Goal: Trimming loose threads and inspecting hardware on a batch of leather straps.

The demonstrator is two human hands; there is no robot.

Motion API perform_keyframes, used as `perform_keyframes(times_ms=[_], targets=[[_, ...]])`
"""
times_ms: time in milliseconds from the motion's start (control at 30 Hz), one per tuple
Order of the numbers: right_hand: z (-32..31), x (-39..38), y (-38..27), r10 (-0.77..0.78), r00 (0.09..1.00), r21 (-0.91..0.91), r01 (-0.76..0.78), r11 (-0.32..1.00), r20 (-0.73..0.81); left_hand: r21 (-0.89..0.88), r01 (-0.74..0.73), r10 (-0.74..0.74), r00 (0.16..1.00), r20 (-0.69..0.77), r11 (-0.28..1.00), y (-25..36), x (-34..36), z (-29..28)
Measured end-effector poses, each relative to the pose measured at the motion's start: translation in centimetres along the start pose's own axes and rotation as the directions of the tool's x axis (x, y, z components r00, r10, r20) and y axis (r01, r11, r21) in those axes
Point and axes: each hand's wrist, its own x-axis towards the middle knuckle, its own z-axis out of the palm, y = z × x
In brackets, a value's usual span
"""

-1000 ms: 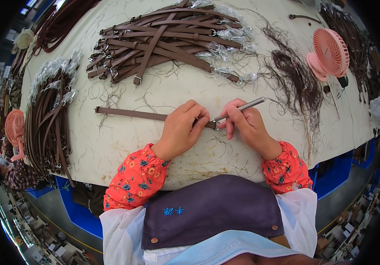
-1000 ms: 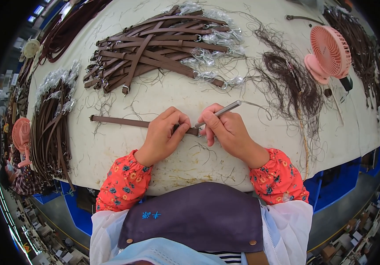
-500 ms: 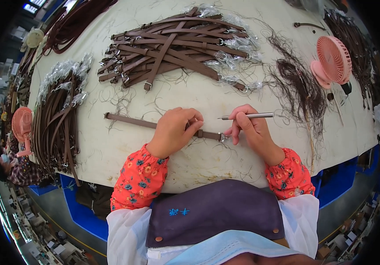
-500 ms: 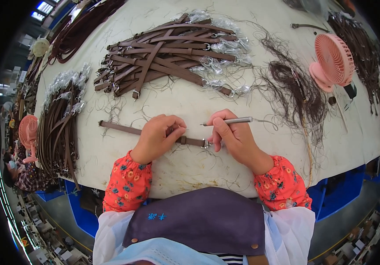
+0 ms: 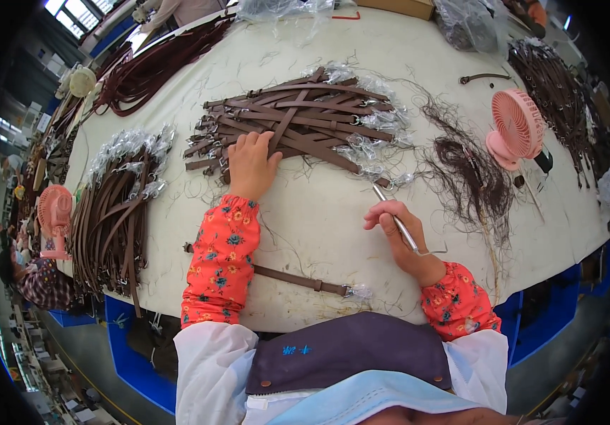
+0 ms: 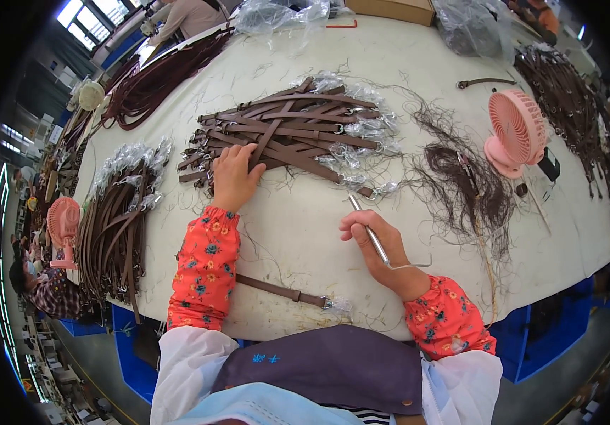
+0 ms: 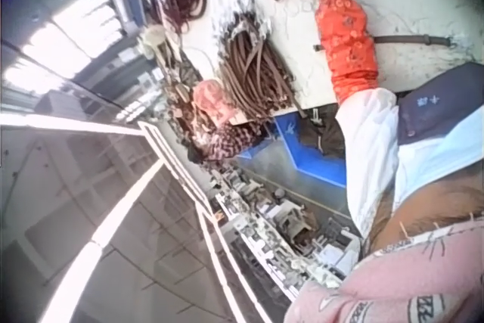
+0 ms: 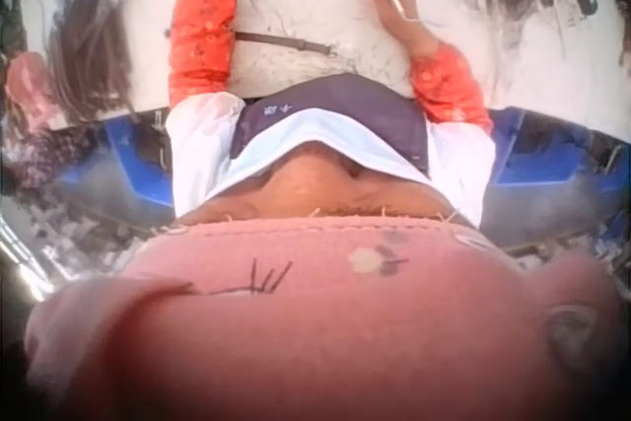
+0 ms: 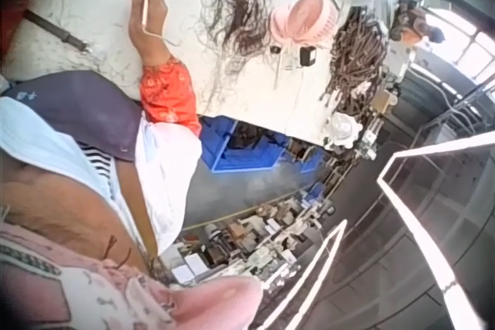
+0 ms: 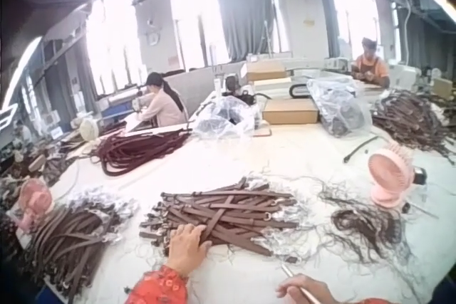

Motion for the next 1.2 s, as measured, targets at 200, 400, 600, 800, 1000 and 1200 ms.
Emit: perform_keyframes(times_ms=[200, 400, 600, 800, 1000, 1200], targets=[[-0.7, 0.5, 0.4, -0.16, 0.979, -0.108, 0.147, 0.983, -0.124, -0.606, 0.202, -0.133, 0.979, 0.157, 0.769, 3.5, 0.7, -6.1], [-0.9, 1.2, -0.1, -0.369, 0.923, -0.317, 0.319, 0.893, -0.112, -0.731, -0.202, 0.416, 0.901, 0.121, 0.652, 8.3, -5.2, -13.1], [-0.7, 1.2, -0.4, -0.424, 0.881, -0.295, 0.471, 0.831, 0.212, -0.869, -0.189, 0.734, 0.633, 0.247, 0.457, 8.5, -8.1, -13.9], [-0.9, 0.6, 0.6, -0.28, 0.95, -0.356, 0.31, 0.882, 0.135, -0.55, 0.06, 0.104, 0.959, 0.262, 0.833, 0.9, -8.6, -11.4], [-0.1, 0.6, 0.2, -0.249, 0.925, -0.495, 0.366, 0.788, 0.286, 0.035, 0.016, -0.025, 0.963, 0.269, 0.999, -2.3, -9.2, -8.5], [-0.2, 0.7, 1.2, -0.227, 0.951, -0.46, 0.3, 0.836, 0.209, -0.304, -0.204, 0.244, 0.965, 0.098, 0.931, 3.1, -7.9, -6.0]])
